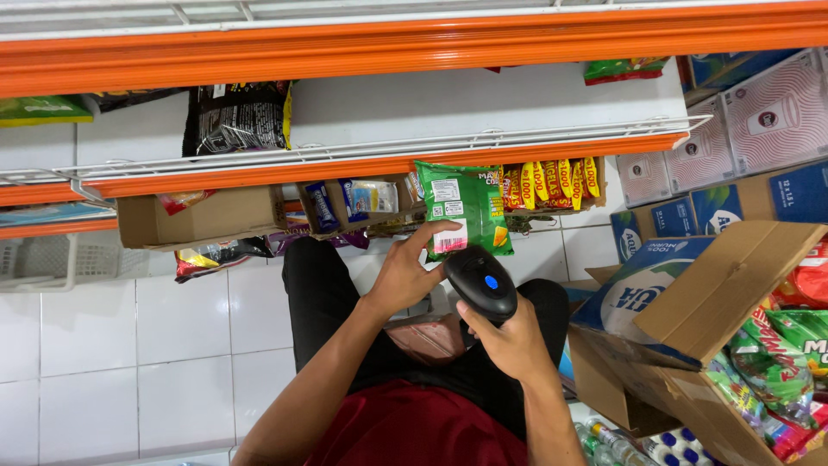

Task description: The person uses a handheld scanner to scan barcodes on snack bags, moving them from a cardboard box onto store shelves.

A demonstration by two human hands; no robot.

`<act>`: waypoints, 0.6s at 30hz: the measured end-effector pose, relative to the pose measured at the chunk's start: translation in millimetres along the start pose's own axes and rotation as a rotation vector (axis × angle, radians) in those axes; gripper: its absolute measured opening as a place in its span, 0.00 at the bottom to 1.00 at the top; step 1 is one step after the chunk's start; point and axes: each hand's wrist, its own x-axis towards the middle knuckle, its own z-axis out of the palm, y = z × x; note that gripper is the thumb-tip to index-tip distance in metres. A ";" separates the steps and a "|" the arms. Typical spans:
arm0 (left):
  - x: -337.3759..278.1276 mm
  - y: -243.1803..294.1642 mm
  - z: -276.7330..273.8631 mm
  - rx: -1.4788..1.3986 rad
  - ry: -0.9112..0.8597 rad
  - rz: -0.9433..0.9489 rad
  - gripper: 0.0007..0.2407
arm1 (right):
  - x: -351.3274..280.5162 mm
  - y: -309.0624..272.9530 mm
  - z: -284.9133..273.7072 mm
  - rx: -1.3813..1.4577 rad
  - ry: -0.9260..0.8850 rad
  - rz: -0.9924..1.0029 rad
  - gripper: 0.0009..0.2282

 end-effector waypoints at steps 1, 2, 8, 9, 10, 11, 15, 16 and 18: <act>-0.1 -0.4 0.1 0.014 0.002 0.009 0.22 | 0.0 0.3 -0.2 0.028 0.012 0.030 0.09; -0.3 -0.8 0.2 0.015 0.001 0.009 0.22 | -0.1 0.5 -0.4 0.056 0.024 0.061 0.09; -0.7 -4.4 3.1 0.001 0.013 0.009 0.22 | 0.5 0.7 2.9 0.076 -0.008 0.088 0.09; -0.5 -5.1 3.1 -0.001 0.011 0.007 0.22 | 0.6 0.4 4.4 0.076 -0.009 0.086 0.09; -0.5 -5.7 3.0 -0.004 0.010 0.006 0.22 | 0.5 0.0 6.0 0.096 -0.015 0.084 0.09; -1.1 -6.2 3.0 -0.004 0.010 0.005 0.22 | -0.1 -0.4 6.9 0.116 -0.021 0.084 0.09; -1.8 -8.3 4.1 -0.016 0.030 0.041 0.21 | -0.6 -2.4 6.9 0.098 -0.053 0.064 0.09; -1.6 -9.1 4.4 -0.016 0.038 0.045 0.21 | -1.4 -3.1 7.1 0.100 -0.044 0.090 0.09; -1.8 -11.6 5.3 0.016 0.059 0.059 0.20 | -2.5 -4.2 7.1 0.100 -0.038 0.116 0.09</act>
